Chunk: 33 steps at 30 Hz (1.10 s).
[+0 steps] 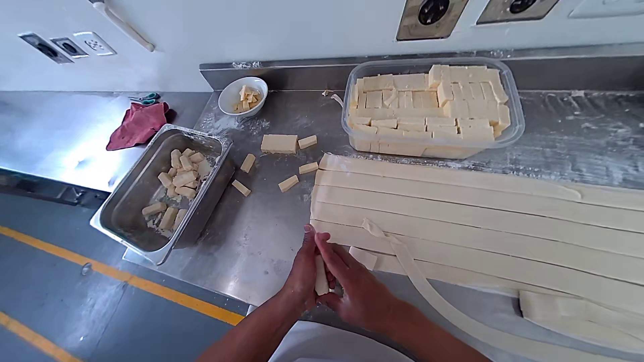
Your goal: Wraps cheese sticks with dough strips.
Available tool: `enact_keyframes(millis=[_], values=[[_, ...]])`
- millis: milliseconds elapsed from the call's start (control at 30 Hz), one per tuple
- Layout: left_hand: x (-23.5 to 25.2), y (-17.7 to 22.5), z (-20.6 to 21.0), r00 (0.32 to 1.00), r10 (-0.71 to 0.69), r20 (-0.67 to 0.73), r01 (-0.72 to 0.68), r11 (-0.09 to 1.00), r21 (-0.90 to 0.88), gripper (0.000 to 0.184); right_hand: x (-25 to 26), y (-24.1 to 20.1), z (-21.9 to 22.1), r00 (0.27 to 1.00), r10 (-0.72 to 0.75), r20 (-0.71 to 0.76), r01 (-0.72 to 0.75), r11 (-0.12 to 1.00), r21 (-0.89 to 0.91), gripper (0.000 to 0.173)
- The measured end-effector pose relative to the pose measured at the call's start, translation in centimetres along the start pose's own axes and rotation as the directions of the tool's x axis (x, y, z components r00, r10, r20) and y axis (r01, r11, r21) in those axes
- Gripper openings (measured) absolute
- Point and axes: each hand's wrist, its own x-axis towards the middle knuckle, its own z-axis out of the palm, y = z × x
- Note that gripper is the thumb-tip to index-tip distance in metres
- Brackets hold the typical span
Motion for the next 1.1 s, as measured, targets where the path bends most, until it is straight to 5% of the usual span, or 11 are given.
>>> enact_keyframes(millis=[167,300,400,567,667,733,800,867,933,1000,1100], values=[[0.3,-1.2,0.3,0.99,0.118,-0.078,-0.121,0.992,-0.043,0.062,-0.3,0.0,1.0,0.996,-0.083,-0.04,0.08,0.994,-0.071,0.073],[0.9,-2.4,-1.6,0.975,0.22,0.038,-0.223,0.968,0.114,0.057,-0.9,0.1,2.0,0.998,-0.057,-0.04,0.056,0.998,-0.03,0.084],[1.6,1.9,-5.0,0.922,0.382,0.059,-0.383,0.886,0.259,0.067,-0.3,0.2,-0.8,0.993,0.094,-0.073,-0.108,0.971,-0.214,0.088],[2.2,16.4,-13.2,0.603,0.652,-0.46,-0.552,0.757,0.349,0.065,-2.7,4.9,-7.7,0.841,0.541,0.017,-0.452,0.719,-0.529,0.042],[1.9,16.3,-16.8,0.466,0.791,-0.396,-0.482,0.602,0.637,0.078,-3.3,6.5,-8.2,0.867,0.495,-0.053,-0.454,0.743,-0.491,0.019],[1.5,12.5,-15.4,0.474,0.853,-0.22,-0.461,0.453,0.763,0.067,-1.5,5.5,-9.1,0.824,0.566,-0.032,-0.543,0.772,-0.329,0.025],[2.3,6.8,-12.1,0.592,0.806,-0.001,-0.542,0.399,0.739,0.04,1.0,4.0,-10.1,0.771,0.636,0.042,-0.629,0.77,-0.106,0.033],[3.2,1.9,-7.6,0.735,0.625,0.265,-0.621,0.463,0.632,0.027,3.6,1.9,-10.8,0.756,0.639,0.144,-0.652,0.755,0.074,0.031],[2.8,-0.8,-2.5,0.758,0.435,0.486,-0.646,0.602,0.469,0.039,6.0,-0.2,-11.1,0.784,0.581,0.216,-0.614,0.778,0.133,0.026],[1.9,-2.3,1.4,0.718,0.422,0.554,-0.62,0.749,0.232,0.041,8.0,-1.5,-11.1,0.83,0.498,0.25,-0.531,0.843,0.084,0.026],[0.7,-1.4,3.7,0.762,0.503,0.409,-0.552,0.834,0.003,0.012,9.5,-1.3,-10.8,0.818,0.491,0.3,-0.53,0.846,0.059,0.031]])
